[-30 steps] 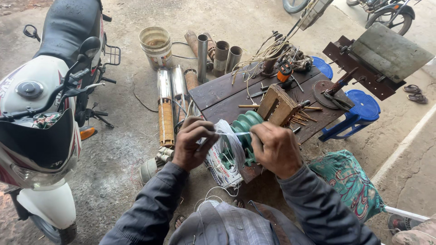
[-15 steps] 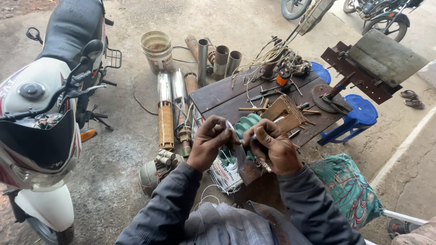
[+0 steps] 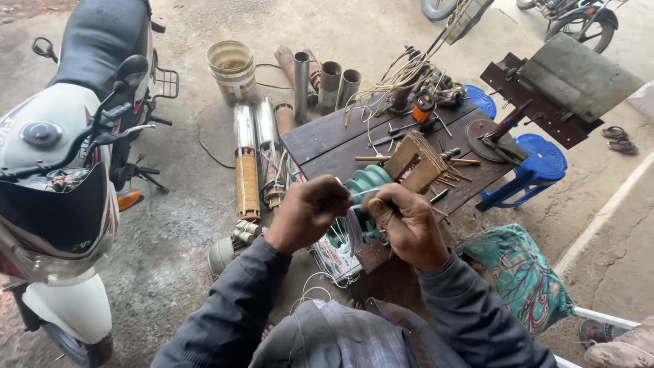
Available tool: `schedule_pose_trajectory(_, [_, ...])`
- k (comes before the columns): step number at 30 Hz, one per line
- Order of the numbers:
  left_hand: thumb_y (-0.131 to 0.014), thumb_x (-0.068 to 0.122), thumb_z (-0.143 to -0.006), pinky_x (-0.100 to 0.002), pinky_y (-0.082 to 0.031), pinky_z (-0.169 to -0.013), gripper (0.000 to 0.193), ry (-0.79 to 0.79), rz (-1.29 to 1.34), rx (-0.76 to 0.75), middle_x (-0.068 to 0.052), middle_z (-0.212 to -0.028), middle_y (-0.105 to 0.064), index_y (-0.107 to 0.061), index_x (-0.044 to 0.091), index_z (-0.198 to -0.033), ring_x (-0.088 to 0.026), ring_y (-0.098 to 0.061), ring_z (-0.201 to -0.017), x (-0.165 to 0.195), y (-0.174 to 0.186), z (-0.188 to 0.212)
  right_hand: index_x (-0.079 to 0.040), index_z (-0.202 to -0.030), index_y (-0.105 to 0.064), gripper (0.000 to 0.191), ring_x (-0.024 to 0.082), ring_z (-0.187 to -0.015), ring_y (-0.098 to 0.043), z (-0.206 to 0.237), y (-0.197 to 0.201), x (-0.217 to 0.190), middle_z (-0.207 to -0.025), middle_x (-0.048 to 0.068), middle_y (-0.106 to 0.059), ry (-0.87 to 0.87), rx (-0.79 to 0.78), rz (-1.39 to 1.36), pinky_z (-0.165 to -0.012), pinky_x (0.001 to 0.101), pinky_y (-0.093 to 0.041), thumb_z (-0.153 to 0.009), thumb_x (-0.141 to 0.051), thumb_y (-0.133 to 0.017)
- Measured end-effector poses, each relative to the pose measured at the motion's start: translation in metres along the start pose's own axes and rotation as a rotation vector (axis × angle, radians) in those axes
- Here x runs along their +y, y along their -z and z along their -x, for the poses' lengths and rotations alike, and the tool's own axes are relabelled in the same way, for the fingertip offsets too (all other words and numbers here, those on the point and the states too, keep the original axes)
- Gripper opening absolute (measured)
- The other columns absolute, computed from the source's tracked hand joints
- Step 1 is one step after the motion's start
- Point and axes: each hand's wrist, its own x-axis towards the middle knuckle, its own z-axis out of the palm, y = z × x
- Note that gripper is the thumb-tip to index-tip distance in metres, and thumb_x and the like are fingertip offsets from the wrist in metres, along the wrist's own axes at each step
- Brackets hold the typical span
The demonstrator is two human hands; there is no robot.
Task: The person winds white wire onto a spool mounted on a wooden frame using a hand-cranked machine clamped in a bench vise, guiding the wire by hand. They then tie the wound coil, remove it from the spool, and handle the finished coil before reaching back toward the machine.
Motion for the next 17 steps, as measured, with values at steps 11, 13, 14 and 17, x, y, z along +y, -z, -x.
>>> schedule_pose_trajectory(11, [-0.073,0.006,-0.091,-0.034,-0.057,-0.063,0.010,-0.013,-0.223,0.002,-0.009,-0.079,-0.073,-0.074,0.006,-0.101,-0.023,-0.073,-0.068,0.030,0.001,0.000,-0.001,-0.106,-0.065,0.017,0.016,-0.086,-0.067,-0.025,-0.013,-0.025,-0.103,0.009,-0.070,0.100,-0.072,0.122,-0.075,0.0303,-0.057,-0.094,-0.005,-0.075])
schedule_pose_trajectory(13, [-0.075,0.006,-0.089,-0.032,-0.058,-0.065,0.012,-0.136,-0.307,0.043,-0.010,-0.085,-0.073,-0.075,0.006,-0.101,-0.020,-0.073,-0.075,0.028,0.005,-0.001,-0.002,-0.121,-0.066,0.033,0.015,-0.081,-0.067,-0.023,-0.006,-0.021,-0.097,0.009,-0.072,-0.164,-0.154,0.083,-0.071,0.0298,-0.058,-0.089,-0.006,-0.076])
schedule_pose_trajectory(14, [-0.076,0.005,-0.088,-0.031,-0.058,-0.066,0.014,-0.188,-0.346,0.064,-0.010,-0.088,-0.073,-0.076,0.006,-0.102,-0.018,-0.073,-0.078,0.026,0.005,0.003,-0.002,-0.128,-0.061,0.041,0.014,-0.088,-0.068,-0.020,-0.005,-0.017,-0.103,0.009,-0.073,-0.142,-0.196,0.026,-0.076,0.0291,-0.058,-0.089,-0.005,-0.076])
schedule_pose_trajectory(17, [-0.077,0.006,-0.088,-0.029,-0.060,-0.068,0.013,-0.102,-0.188,0.065,-0.009,-0.091,-0.073,-0.075,0.005,-0.101,-0.014,-0.074,-0.078,0.020,0.007,0.004,-0.003,-0.141,-0.053,0.056,0.016,-0.109,-0.071,-0.020,-0.005,-0.003,-0.119,0.011,-0.074,-0.088,-0.276,-0.109,-0.092,0.0288,-0.059,-0.089,-0.002,-0.072])
